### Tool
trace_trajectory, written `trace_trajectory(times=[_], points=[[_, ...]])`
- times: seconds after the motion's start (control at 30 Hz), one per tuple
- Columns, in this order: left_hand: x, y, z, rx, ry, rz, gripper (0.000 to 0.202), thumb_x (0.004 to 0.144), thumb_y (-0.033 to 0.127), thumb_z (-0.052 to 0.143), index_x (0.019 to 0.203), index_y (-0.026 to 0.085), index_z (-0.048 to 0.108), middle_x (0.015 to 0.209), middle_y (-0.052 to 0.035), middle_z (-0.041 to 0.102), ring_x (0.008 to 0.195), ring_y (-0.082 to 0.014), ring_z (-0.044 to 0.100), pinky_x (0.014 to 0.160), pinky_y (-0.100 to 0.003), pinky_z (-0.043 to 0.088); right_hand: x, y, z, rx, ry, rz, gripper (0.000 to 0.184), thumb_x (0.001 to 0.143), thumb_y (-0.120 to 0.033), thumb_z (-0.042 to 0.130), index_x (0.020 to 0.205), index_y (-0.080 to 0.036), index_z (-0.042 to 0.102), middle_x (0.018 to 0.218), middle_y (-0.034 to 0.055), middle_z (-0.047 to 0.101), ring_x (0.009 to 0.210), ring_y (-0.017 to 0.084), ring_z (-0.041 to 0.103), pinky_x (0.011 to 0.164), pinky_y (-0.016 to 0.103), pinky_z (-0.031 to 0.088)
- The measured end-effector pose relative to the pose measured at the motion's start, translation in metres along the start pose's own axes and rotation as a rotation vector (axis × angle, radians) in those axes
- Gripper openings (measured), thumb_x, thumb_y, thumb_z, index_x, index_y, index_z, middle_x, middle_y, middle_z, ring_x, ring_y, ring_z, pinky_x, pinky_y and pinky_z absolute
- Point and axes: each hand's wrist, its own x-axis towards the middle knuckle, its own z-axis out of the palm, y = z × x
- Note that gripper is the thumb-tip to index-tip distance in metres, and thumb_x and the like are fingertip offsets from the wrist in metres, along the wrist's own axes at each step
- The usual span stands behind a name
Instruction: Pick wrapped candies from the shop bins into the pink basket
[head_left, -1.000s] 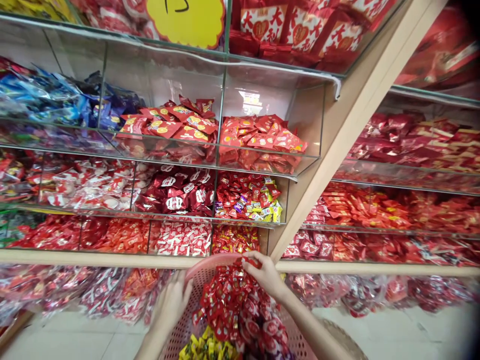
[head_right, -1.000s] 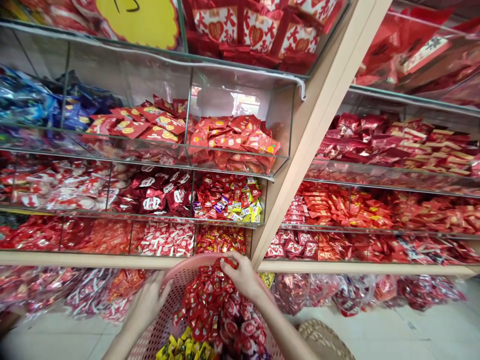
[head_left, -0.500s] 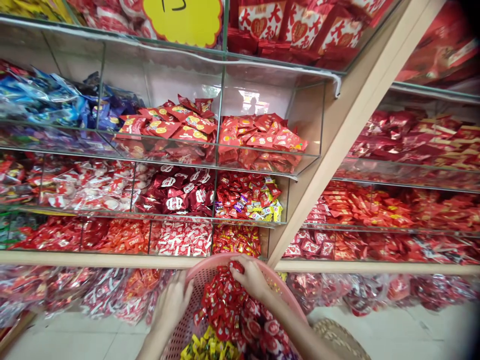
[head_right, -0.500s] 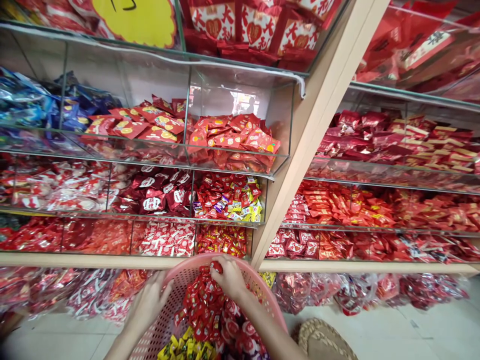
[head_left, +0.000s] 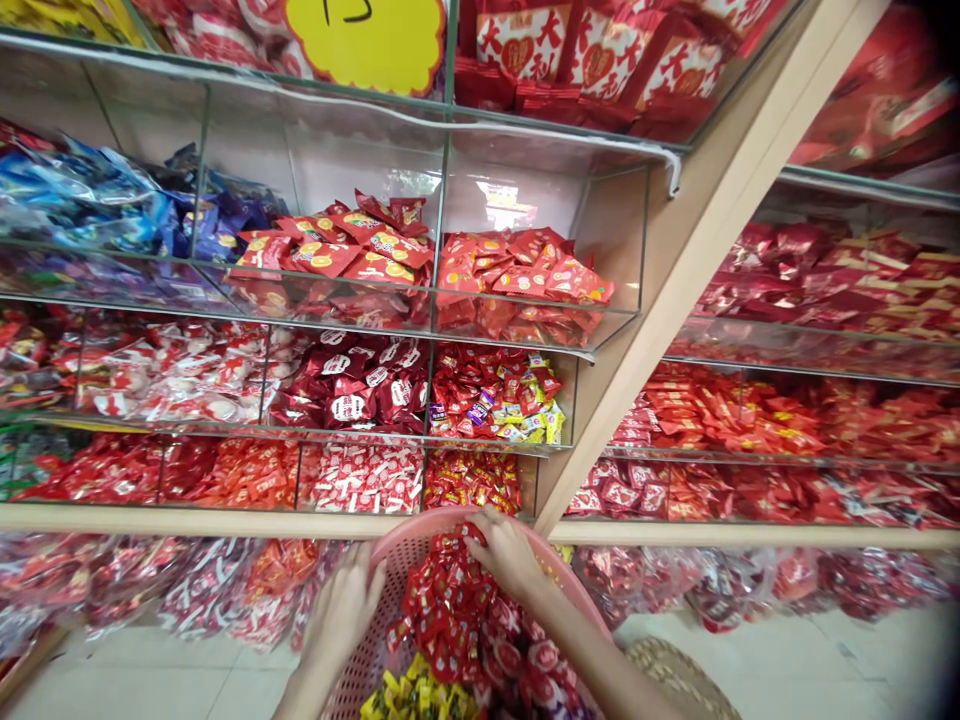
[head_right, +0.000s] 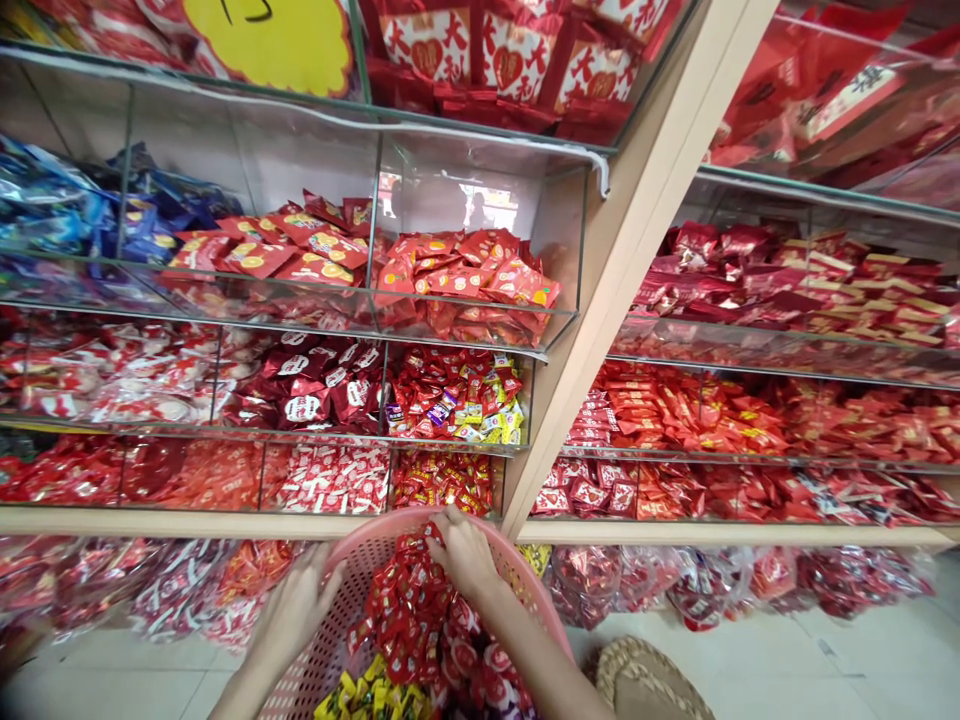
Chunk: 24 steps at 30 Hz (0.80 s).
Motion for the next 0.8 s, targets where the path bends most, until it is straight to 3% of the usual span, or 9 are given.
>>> trace_trajectory(times=[0.17,0.3,0.43,0.6,0.7,0.8], points=[[-0.001,0.001,-0.002,0.024,-0.009,-0.018,0.043,0.089,0.033,0.029,0.122,0.013,0.049,0.12,-0.0131,0.06,0.108,-0.0224,0.058,0.088,-0.033,0.047,-0.005,0.007,-0.002,-0.017,0.0,0.002,0.028,0.086,-0.026,0.047,0.11,-0.021,0.058,0.109,0.0081,0.056,0.091,0.019,0.059,0.08,0.027,0.043],[-0.001,0.003,-0.005,0.01,0.009,0.011,0.041,0.089,0.032,0.03,0.121,0.014,0.049,0.118,-0.0114,0.061,0.106,-0.0211,0.059,0.086,-0.031,0.048,-0.007,0.012,-0.005,0.144,0.062,0.032,0.03,0.083,-0.026,0.05,0.111,-0.022,0.057,0.108,0.0077,0.058,0.094,0.02,0.058,0.084,0.03,0.043],[-0.001,0.004,-0.006,0.011,0.025,0.018,0.039,0.089,0.031,0.03,0.118,0.014,0.051,0.116,-0.0115,0.062,0.103,-0.0211,0.061,0.083,-0.031,0.049,-0.01,0.017,-0.006,0.661,0.223,0.186,0.034,0.076,-0.036,0.059,0.105,-0.019,0.059,0.102,0.0074,0.063,0.097,0.021,0.058,0.087,0.034,0.044],[-0.001,0.002,-0.004,0.023,0.018,0.021,0.041,0.09,0.032,0.029,0.12,0.014,0.049,0.117,-0.0121,0.061,0.102,-0.0218,0.061,0.081,-0.032,0.05,-0.019,0.02,-0.012,1.386,0.129,0.582,0.031,0.068,-0.038,0.067,0.094,-0.022,0.064,0.091,0.0026,0.067,0.077,0.015,0.062,0.069,0.028,0.051],[-0.001,0.002,-0.004,0.026,-0.005,0.021,0.042,0.09,0.032,0.026,0.122,0.013,0.047,0.118,-0.0129,0.06,0.101,-0.0219,0.061,0.081,-0.032,0.049,-0.023,0.02,-0.016,1.578,0.106,0.709,0.024,0.066,-0.029,0.068,0.09,-0.023,0.066,0.088,0.0006,0.066,0.067,0.011,0.061,0.064,0.024,0.051],[-0.001,0.002,-0.004,0.02,-0.016,0.013,0.042,0.09,0.033,0.026,0.121,0.013,0.048,0.116,-0.0127,0.062,0.103,-0.0221,0.06,0.083,-0.033,0.048,-0.026,0.019,-0.019,1.621,0.103,0.746,0.026,0.064,-0.022,0.067,0.09,-0.023,0.066,0.082,-0.0018,0.065,0.063,0.008,0.059,0.059,0.02,0.049]])
